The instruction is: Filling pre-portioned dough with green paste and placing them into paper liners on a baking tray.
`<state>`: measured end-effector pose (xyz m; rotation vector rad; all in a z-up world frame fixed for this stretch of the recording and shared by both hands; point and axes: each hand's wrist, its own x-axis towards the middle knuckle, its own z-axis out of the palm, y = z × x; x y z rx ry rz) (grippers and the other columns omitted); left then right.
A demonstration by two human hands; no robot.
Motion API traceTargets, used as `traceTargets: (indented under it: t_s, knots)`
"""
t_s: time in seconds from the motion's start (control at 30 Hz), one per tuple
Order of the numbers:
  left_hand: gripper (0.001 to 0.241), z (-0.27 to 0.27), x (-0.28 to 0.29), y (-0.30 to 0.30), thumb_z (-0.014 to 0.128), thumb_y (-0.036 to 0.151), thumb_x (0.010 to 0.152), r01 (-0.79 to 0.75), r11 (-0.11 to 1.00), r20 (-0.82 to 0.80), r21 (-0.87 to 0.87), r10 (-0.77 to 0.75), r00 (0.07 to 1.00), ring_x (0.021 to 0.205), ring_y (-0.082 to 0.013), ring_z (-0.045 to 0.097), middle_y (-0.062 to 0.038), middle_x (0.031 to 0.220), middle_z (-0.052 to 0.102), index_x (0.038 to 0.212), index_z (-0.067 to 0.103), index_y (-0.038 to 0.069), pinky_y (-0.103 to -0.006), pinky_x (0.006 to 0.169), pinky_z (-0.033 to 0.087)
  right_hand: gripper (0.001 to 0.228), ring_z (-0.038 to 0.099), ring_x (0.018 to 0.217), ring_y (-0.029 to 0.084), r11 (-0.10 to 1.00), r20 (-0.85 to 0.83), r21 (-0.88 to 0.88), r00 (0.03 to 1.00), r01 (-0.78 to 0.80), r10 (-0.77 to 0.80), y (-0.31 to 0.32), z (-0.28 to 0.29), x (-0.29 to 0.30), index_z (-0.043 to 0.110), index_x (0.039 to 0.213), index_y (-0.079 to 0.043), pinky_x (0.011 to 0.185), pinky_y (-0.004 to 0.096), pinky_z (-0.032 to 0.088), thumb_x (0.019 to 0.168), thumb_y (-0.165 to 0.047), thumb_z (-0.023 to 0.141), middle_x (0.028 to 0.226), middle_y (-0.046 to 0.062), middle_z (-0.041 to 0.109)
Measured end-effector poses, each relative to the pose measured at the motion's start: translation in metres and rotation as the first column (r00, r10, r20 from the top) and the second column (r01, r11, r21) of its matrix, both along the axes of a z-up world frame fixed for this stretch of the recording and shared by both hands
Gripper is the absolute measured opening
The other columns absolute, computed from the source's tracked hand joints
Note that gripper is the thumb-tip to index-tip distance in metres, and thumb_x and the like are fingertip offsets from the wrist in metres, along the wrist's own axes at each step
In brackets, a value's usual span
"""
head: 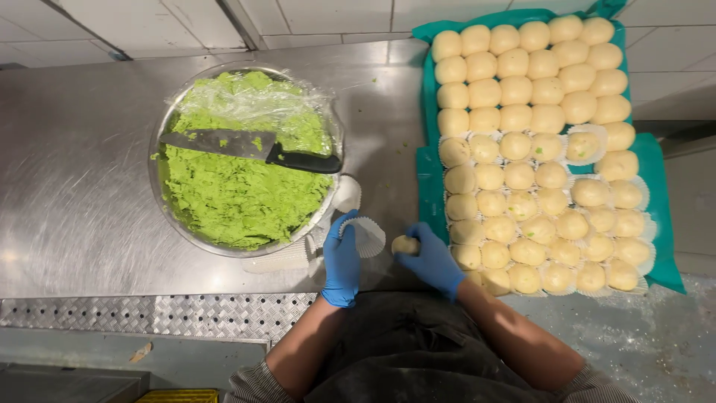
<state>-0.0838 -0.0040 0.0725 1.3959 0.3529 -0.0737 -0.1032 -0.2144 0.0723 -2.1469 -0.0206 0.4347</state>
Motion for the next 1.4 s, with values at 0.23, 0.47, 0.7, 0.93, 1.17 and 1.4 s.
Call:
traceTargets:
  t_s: [0.23, 0.47, 0.7, 0.93, 1.17, 1.4]
  knots:
    - [0.035, 0.031, -0.015, -0.068, 0.049, 0.009, 0.104, 0.108, 0.978, 0.061, 0.176, -0.121, 0.991, 0.109, -0.0154, 0.066, -0.008, 0.121, 0.07, 0.135, 0.061, 0.001, -0.0299, 0.097, 0.053, 0.046, 0.058, 0.086, 0.015, 0.687, -0.567, 0.58, 0.823, 0.438, -0.046, -0.056, 0.122, -0.016, 0.064, 0.13, -0.004, 0.069, 0.029, 0.045, 0.085, -0.015, 0.069, 0.105, 0.006, 0.068]
    - [0.037, 0.088, -0.043, -0.14, 0.051, 0.015, 0.105, 0.422, 0.893, 0.104, -0.153, -0.41, 0.906, 0.119, -0.0161, 0.064, -0.009, 0.131, 0.067, 0.138, 0.06, 0.001, -0.0309, 0.103, 0.053, 0.044, 0.064, 0.104, 0.016, 0.507, -0.386, 0.691, 0.856, 0.515, -0.344, -0.109, 0.124, -0.041, 0.062, 0.132, 0.001, 0.087, 0.03, 0.053, 0.089, -0.009, 0.066, 0.116, 0.009, 0.068]
    - [0.046, 0.129, -0.055, -0.163, 0.045, 0.028, 0.109, 0.171, 0.646, -0.213, -0.744, -0.472, 0.856, 0.119, -0.0244, 0.065, -0.014, 0.133, 0.064, 0.141, 0.052, -0.004, -0.0354, 0.101, 0.055, 0.05, 0.064, 0.116, 0.019, 0.753, -0.054, 0.573, 0.932, 0.323, -0.359, -0.132, 0.149, -0.073, 0.059, 0.132, -0.002, 0.097, 0.035, 0.055, 0.084, -0.007, 0.074, 0.125, 0.01, 0.066]
    - [0.046, 0.149, -0.06, -0.16, 0.052, 0.021, 0.106, 0.4, 0.665, -0.061, -0.631, -0.556, 0.829, 0.119, -0.024, 0.062, -0.015, 0.133, 0.063, 0.145, 0.049, -0.002, -0.0359, 0.1, 0.052, 0.056, 0.054, 0.129, 0.023, 0.958, 0.561, 0.005, 0.792, 0.288, -0.241, -0.115, 0.18, -0.073, 0.062, 0.131, -0.013, 0.107, 0.038, 0.048, 0.079, -0.021, 0.082, 0.139, 0.014, 0.055]
    - [0.048, 0.133, -0.043, -0.179, 0.059, 0.022, 0.101, 0.364, 0.748, -0.151, -0.555, -0.521, 0.84, 0.117, -0.0208, 0.065, -0.014, 0.129, 0.067, 0.14, 0.054, -0.005, -0.0333, 0.101, 0.052, 0.072, 0.054, 0.131, 0.021, 0.67, -0.093, 0.564, 0.843, 0.483, -0.53, -0.143, 0.128, -0.09, 0.043, 0.149, -0.008, 0.107, 0.036, 0.045, 0.084, -0.017, 0.073, 0.142, 0.013, 0.055]
    - [0.047, 0.123, -0.015, -0.269, 0.067, 0.029, 0.098, 0.738, 0.671, 0.082, 0.07, -0.741, 0.666, 0.118, -0.023, 0.062, -0.013, 0.128, 0.063, 0.137, 0.056, 0.003, -0.0334, 0.103, 0.05, 0.053, 0.065, 0.1, 0.021, 0.298, -0.475, 0.63, 0.659, 0.717, -0.584, -0.272, 0.057, -0.141, 0.059, 0.143, 0.001, 0.082, 0.033, 0.05, 0.091, -0.005, 0.066, 0.119, 0.013, 0.069]
